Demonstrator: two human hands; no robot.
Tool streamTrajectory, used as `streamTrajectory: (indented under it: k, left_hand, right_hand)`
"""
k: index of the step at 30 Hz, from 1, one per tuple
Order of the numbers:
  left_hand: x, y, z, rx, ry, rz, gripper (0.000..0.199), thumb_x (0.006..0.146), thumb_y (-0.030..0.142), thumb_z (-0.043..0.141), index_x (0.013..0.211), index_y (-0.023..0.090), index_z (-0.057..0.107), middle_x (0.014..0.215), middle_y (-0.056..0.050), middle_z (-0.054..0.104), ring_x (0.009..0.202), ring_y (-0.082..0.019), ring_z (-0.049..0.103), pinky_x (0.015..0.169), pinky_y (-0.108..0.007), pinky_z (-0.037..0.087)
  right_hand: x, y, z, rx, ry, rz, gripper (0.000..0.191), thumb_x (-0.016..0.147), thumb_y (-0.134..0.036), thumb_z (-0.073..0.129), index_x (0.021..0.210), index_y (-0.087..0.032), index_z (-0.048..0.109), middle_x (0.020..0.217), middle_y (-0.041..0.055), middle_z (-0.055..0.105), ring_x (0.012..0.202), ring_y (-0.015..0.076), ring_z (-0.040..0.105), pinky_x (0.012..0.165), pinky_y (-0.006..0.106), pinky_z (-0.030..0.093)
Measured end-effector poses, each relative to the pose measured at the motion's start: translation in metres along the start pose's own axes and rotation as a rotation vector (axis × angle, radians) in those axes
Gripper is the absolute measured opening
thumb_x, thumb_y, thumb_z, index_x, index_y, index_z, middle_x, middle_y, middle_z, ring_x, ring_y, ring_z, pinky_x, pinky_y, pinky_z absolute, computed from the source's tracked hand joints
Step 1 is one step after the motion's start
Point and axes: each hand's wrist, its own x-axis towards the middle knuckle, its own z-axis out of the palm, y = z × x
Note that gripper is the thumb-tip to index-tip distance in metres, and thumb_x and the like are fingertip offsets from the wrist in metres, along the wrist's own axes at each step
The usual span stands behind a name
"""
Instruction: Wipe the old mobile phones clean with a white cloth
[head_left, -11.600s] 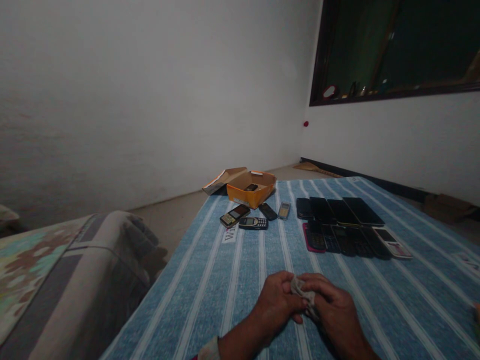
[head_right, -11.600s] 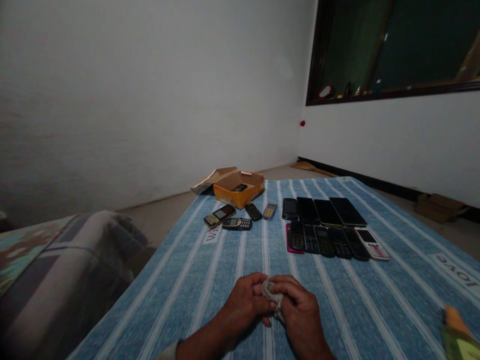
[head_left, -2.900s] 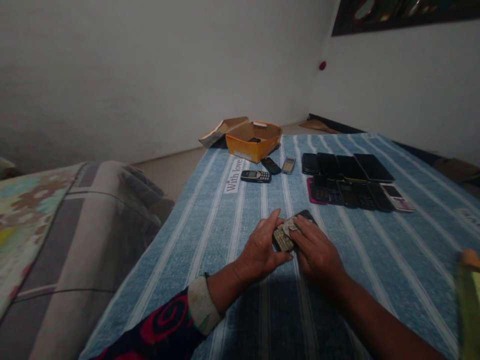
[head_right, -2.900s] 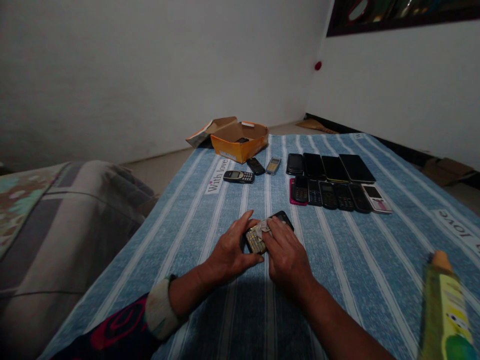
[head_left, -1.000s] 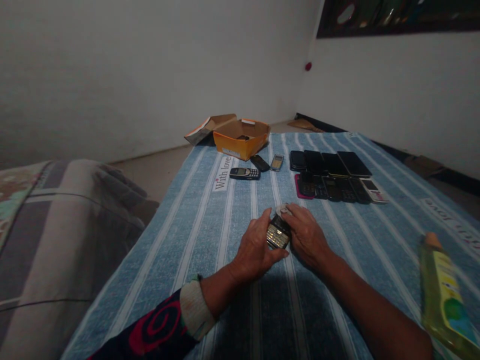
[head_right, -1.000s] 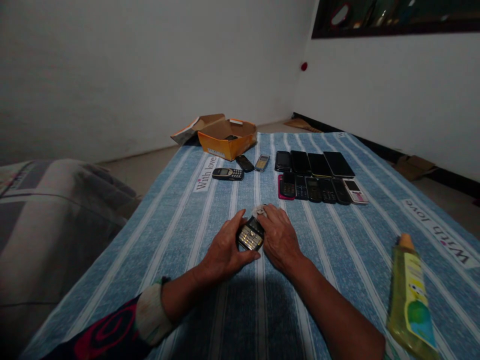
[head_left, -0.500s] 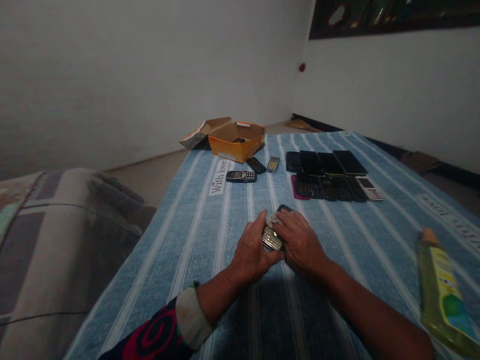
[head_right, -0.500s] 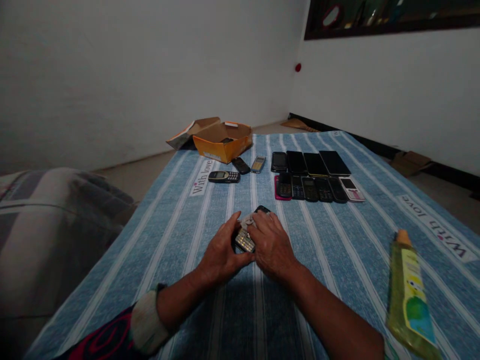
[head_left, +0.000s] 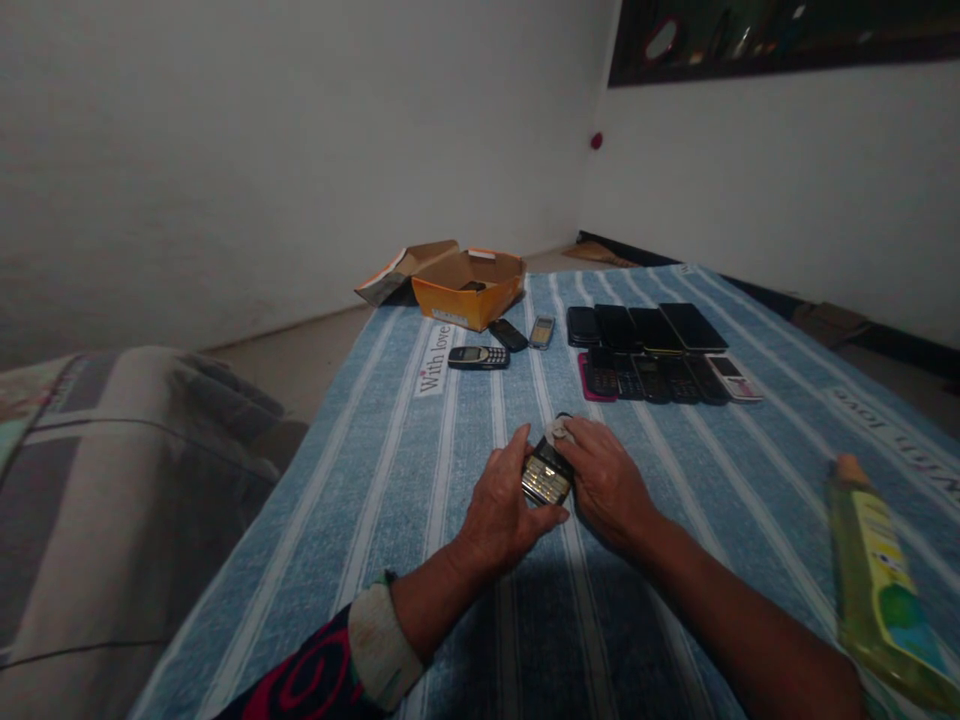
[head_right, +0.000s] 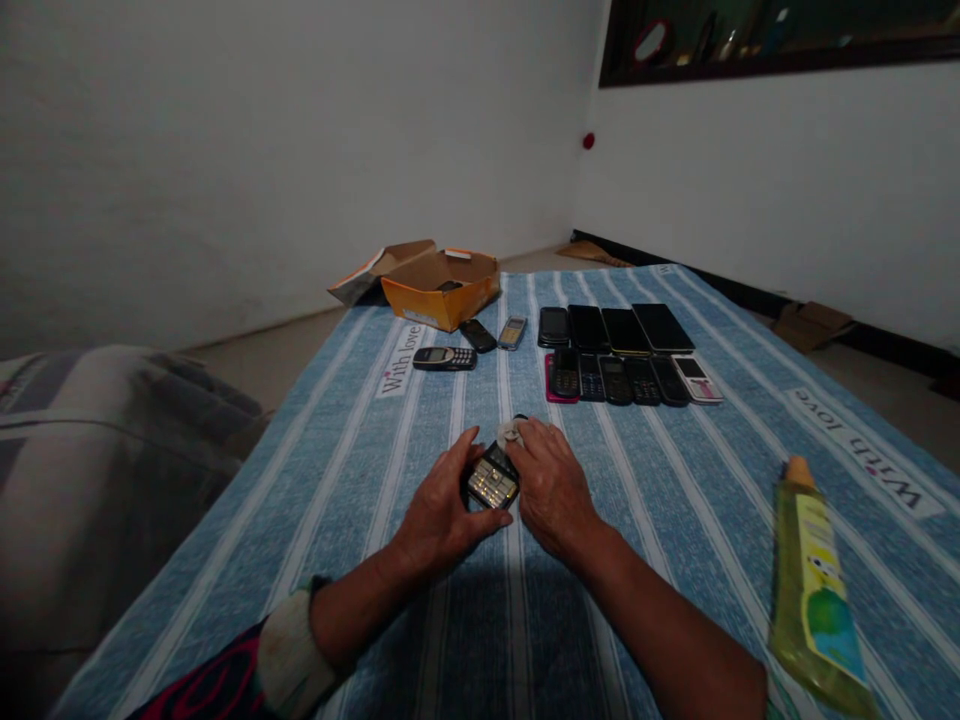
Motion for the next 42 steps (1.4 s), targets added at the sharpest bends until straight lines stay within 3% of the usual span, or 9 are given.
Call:
streamTrajectory:
  k: [5,17,21,28,35,42]
  left_hand:
    - [0.001,0.000,-0.002,-0.032,-0.007,0.002,0.100,0.060,0.020,0.081,0.146,0.018,0.031,0.120,-0.010,0.062,0.114,-0.031,0.056,0.100,-0.052,0.046]
    - [0.002,-0.004,-0.002,-0.080,-0.020,0.002,0.093,0.062,0.020,0.075,0.145,0.014,0.033,0.122,-0.012,0.060,0.114,-0.029,0.055,0.102,-0.049,0.045]
    - [0.001,-0.005,-0.001,-0.063,0.004,0.020,0.090,0.063,0.022,0.075,0.144,0.014,0.036,0.121,-0.012,0.061,0.113,-0.028,0.057,0.100,-0.046,0.047]
    - [0.001,-0.008,-0.001,-0.042,-0.017,0.016,0.091,0.064,0.021,0.074,0.145,0.015,0.034,0.125,-0.013,0.059,0.116,-0.029,0.055,0.103,-0.049,0.045]
    - [0.002,-0.009,-0.001,-0.031,-0.020,0.005,0.088,0.065,0.022,0.074,0.143,0.011,0.035,0.123,-0.014,0.060,0.115,-0.031,0.055,0.102,-0.051,0.045]
    - [0.002,-0.008,-0.002,-0.006,-0.019,0.011,0.086,0.065,0.020,0.073,0.142,0.011,0.036,0.123,-0.014,0.060,0.113,-0.030,0.057,0.100,-0.049,0.047]
  right_hand:
    - [-0.004,-0.009,-0.005,-0.022,0.012,-0.053,0.036,0.087,-0.009,0.043,0.117,-0.011,0.063,0.125,0.0194,0.062,0.125,0.0312,0.051,0.104,0.052,0.043]
    - [-0.012,-0.021,-0.004,-0.106,0.154,-0.103,0.029,0.080,-0.007,0.046,0.096,-0.007,0.070,0.108,0.0213,0.069,0.108,0.0312,0.063,0.096,0.048,0.051]
    - [-0.014,-0.024,-0.001,-0.130,0.151,-0.123,0.030,0.081,-0.006,0.044,0.098,-0.008,0.070,0.109,0.0202,0.069,0.109,0.0304,0.062,0.096,0.047,0.050]
    - [-0.009,-0.006,-0.008,-0.192,0.101,-0.051,0.032,0.080,-0.004,0.044,0.099,-0.005,0.069,0.110,0.0236,0.067,0.110,0.0331,0.060,0.095,0.051,0.050]
    - [-0.015,-0.016,0.003,-0.174,0.130,-0.133,0.033,0.079,-0.006,0.045,0.103,-0.006,0.068,0.116,0.0225,0.065,0.115,0.0331,0.056,0.097,0.051,0.048]
    - [-0.008,-0.002,-0.007,-0.273,0.060,0.041,0.033,0.081,-0.003,0.045,0.103,-0.007,0.069,0.113,0.0214,0.066,0.111,0.0316,0.057,0.098,0.049,0.047]
